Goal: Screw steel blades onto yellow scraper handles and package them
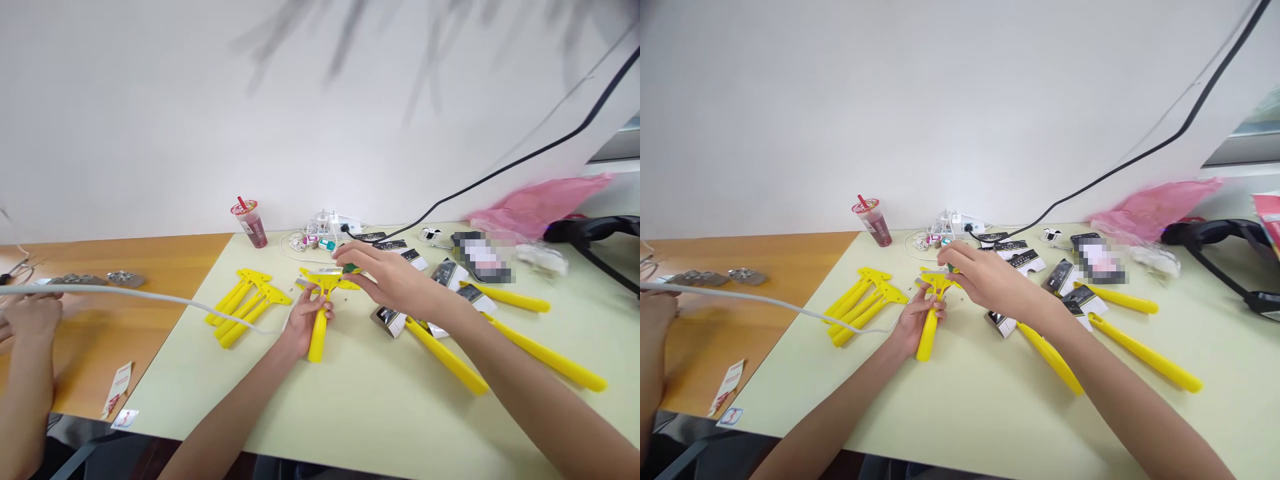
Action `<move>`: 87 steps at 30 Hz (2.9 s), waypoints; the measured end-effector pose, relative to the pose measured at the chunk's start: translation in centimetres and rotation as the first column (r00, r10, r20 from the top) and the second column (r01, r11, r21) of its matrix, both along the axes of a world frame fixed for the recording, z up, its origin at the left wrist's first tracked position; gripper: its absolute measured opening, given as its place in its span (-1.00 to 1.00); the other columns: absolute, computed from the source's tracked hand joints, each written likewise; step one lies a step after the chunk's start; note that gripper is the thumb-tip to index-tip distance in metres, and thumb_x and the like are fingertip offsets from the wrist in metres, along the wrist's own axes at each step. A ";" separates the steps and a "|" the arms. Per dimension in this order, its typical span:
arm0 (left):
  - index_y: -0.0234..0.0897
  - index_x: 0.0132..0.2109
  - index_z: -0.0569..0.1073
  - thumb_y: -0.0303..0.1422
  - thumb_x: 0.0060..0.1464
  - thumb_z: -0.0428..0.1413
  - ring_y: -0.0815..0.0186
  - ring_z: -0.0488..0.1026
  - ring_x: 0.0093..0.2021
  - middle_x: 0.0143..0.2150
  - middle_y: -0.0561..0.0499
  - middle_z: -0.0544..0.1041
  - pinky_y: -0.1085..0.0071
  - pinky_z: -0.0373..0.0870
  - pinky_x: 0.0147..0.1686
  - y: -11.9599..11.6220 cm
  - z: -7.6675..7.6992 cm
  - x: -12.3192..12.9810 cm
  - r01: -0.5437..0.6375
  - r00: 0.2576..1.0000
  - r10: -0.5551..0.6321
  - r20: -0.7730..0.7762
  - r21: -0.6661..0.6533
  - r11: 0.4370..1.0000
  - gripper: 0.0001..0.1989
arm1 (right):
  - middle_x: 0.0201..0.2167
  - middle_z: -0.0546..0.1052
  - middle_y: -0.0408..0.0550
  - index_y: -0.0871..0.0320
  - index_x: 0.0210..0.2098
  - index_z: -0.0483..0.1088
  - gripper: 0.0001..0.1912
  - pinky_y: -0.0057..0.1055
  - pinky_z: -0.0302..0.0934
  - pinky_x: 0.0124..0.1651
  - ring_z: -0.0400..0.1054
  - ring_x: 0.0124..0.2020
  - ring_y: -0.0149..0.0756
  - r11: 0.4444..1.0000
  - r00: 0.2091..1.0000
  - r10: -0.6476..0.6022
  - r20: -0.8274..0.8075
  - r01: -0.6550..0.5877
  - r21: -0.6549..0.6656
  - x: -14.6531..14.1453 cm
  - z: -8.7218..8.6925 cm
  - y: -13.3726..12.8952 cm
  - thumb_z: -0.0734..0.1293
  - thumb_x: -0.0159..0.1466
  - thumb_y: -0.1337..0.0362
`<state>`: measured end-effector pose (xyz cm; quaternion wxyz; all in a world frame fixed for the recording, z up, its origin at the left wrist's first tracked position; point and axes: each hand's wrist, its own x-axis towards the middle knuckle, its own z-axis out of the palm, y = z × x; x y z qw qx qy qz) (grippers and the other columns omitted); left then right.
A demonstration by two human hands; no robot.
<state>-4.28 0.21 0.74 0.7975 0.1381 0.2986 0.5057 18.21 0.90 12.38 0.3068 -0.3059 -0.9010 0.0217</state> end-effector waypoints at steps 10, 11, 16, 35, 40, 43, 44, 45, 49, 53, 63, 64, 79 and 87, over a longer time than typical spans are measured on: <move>-0.11 0.00 0.37 -0.63 -0.18 0.47 0.42 0.46 -0.37 -0.18 0.09 0.49 0.48 0.38 -0.35 -0.4 -0.3 0.3 0.047 0.998 -0.047 -0.044 -0.001 0.999 -0.34 | 0.20 0.47 0.20 0.03 0.10 0.24 -0.81 -0.23 0.31 -0.30 0.47 -0.26 -0.16 0.995 0.999 -0.052 0.004 0.052 -0.090 -0.8 -0.1 -0.1 0.29 0.53 0.30; -0.11 0.01 0.37 -0.63 -0.17 0.47 0.42 0.46 -0.37 -0.16 0.08 0.50 0.48 0.39 -0.35 -0.3 -0.3 0.3 0.045 0.998 -0.045 -0.042 -0.005 0.999 -0.34 | 0.23 0.46 0.22 0.02 0.15 0.23 -0.75 -0.22 0.35 -0.25 0.50 -0.20 -0.14 0.991 0.999 -0.032 -0.013 0.030 -0.129 -0.4 -0.3 -0.1 0.29 0.53 0.31; -0.10 0.03 0.37 -0.64 -0.13 0.46 0.44 0.47 -0.35 -0.11 0.07 0.50 0.50 0.39 -0.36 -0.2 -0.4 0.3 0.057 0.998 -0.057 -0.012 -0.011 0.998 -0.34 | 0.16 0.56 0.09 -0.02 0.24 0.22 -0.73 -0.15 0.42 -0.02 0.56 -0.03 -0.09 0.981 0.998 0.000 -0.059 -0.012 -0.194 0.9 -1.0 0.6 0.25 0.60 0.30; -0.09 0.03 0.37 -0.61 -0.10 0.47 0.46 0.44 -0.35 -0.06 0.05 0.51 0.49 0.37 -0.33 -0.5 -0.4 0.3 0.068 0.997 -0.069 -0.025 -0.016 0.998 -0.36 | -0.04 0.56 0.04 0.00 0.03 0.34 -0.94 -0.18 0.41 -0.13 0.53 -0.13 -0.11 0.999 0.993 0.003 -0.117 -0.008 -0.046 1.0 -1.6 1.3 0.30 0.59 0.24; -0.11 0.03 0.39 -0.61 -0.09 0.47 0.48 0.41 -0.35 0.01 0.02 0.52 0.48 0.34 -0.33 -0.3 0.0 0.1 0.033 0.999 -0.034 -0.029 -0.027 0.999 -0.38 | 0.31 0.48 0.16 -0.06 0.22 0.33 -0.70 0.06 0.42 0.28 0.44 0.33 0.02 0.986 0.977 0.091 -0.192 -0.116 -0.122 1.1 -1.5 1.3 0.26 0.55 0.35; -0.11 0.02 0.40 -0.60 -0.08 0.47 0.48 0.41 -0.33 -0.02 0.04 0.51 0.49 0.33 -0.32 -0.2 0.1 0.0 0.044 0.999 -0.044 -0.022 -0.004 0.999 -0.39 | 0.09 0.62 0.06 -0.05 0.07 0.43 -0.86 -0.07 0.49 0.10 0.58 0.10 -0.05 0.996 0.969 0.074 -0.234 -0.085 -0.037 0.9 -1.9 1.6 0.30 0.57 0.29; -0.12 0.01 0.40 -0.60 -0.09 0.48 0.47 0.41 -0.34 -0.04 0.05 0.50 0.49 0.33 -0.32 -0.3 0.1 0.0 0.055 0.998 -0.055 -0.024 0.001 0.998 -0.40 | -0.01 0.64 0.02 -0.04 0.02 0.44 -0.93 -0.12 0.50 -0.02 0.60 -0.03 -0.08 0.999 0.971 0.049 -0.236 -0.051 -0.005 0.8 -2.1 1.7 0.33 0.57 0.25; -0.12 0.00 0.40 -0.60 -0.10 0.48 0.47 0.41 -0.34 -0.07 0.06 0.49 0.49 0.33 -0.32 -0.3 0.0 0.1 0.066 0.997 -0.066 -0.027 0.004 0.998 -0.40 | -0.09 0.63 0.00 -0.03 -0.02 0.44 -0.98 -0.16 0.48 -0.12 0.59 -0.13 -0.11 1.000 0.972 0.017 -0.233 -0.013 0.018 0.9 -2.3 1.7 0.36 0.56 0.21; -0.12 0.00 0.40 -0.60 -0.10 0.48 0.46 0.43 -0.35 -0.09 0.06 0.49 0.49 0.34 -0.32 -0.4 -0.2 0.2 0.079 0.997 -0.079 -0.025 -0.006 0.997 -0.40 | -0.02 0.60 0.07 -0.03 0.02 0.41 -0.91 -0.11 0.50 -0.14 0.59 -0.08 -0.03 1.000 0.980 -0.012 -0.198 0.007 -0.025 1.2 -2.1 1.8 0.37 0.54 0.21; -0.12 0.00 0.40 -0.62 -0.10 0.48 0.47 0.42 -0.34 -0.02 0.01 0.52 0.51 0.35 -0.33 -0.2 0.0 0.0 0.044 0.999 -0.044 -0.006 -0.032 0.999 -0.39 | 0.38 0.44 0.18 -0.06 0.26 0.35 -0.60 0.12 0.48 0.24 0.41 0.39 0.15 0.988 0.977 0.073 -0.199 -0.098 -0.122 1.3 -1.5 1.6 0.31 0.48 0.39; -0.12 0.01 0.40 -0.61 -0.10 0.47 0.46 0.43 -0.33 -0.03 0.02 0.52 0.51 0.36 -0.33 -0.2 0.0 0.0 0.047 0.998 -0.047 -0.034 -0.014 0.999 -0.40 | 0.01 0.58 0.09 0.00 0.03 0.36 -0.90 -0.14 0.48 -0.12 0.58 -0.10 -0.05 0.997 0.990 -0.036 -0.136 0.026 -0.072 0.8 -2.1 1.6 0.33 0.55 0.21; -0.12 0.01 0.41 -0.61 -0.09 0.47 0.47 0.43 -0.33 -0.02 0.01 0.52 0.52 0.35 -0.33 -0.2 0.0 0.0 0.044 0.998 -0.044 -0.036 -0.014 0.999 -0.40 | 0.11 0.55 0.14 0.00 0.09 0.35 -0.84 -0.08 0.50 -0.01 0.57 0.03 0.00 0.994 0.987 0.000 -0.159 -0.017 -0.104 0.8 -1.9 1.5 0.31 0.53 0.27; -0.10 0.04 0.40 -0.60 -0.08 0.46 0.48 0.44 -0.34 0.04 -0.01 0.54 0.51 0.37 -0.32 0.0 -0.2 -0.1 0.040 0.998 -0.040 -0.041 -0.009 0.999 -0.39 | 0.38 0.43 0.16 -0.04 0.16 0.34 -0.73 -0.13 0.52 -0.09 0.45 0.32 0.06 0.985 0.987 0.064 -0.147 -0.086 -0.153 1.5 -1.8 1.6 0.29 0.51 0.33; -0.09 0.02 0.39 -0.60 -0.06 0.46 0.47 0.43 -0.34 -0.01 0.03 0.53 0.51 0.37 -0.31 0.0 -0.1 -0.1 0.059 0.998 -0.058 -0.040 0.014 0.998 -0.40 | -0.10 0.62 -0.02 0.00 -0.07 0.41 -0.93 -0.27 0.30 -0.35 0.49 -0.34 -0.25 0.997 0.992 -0.014 -0.125 0.023 0.078 0.8 -2.7 1.9 0.33 0.58 0.18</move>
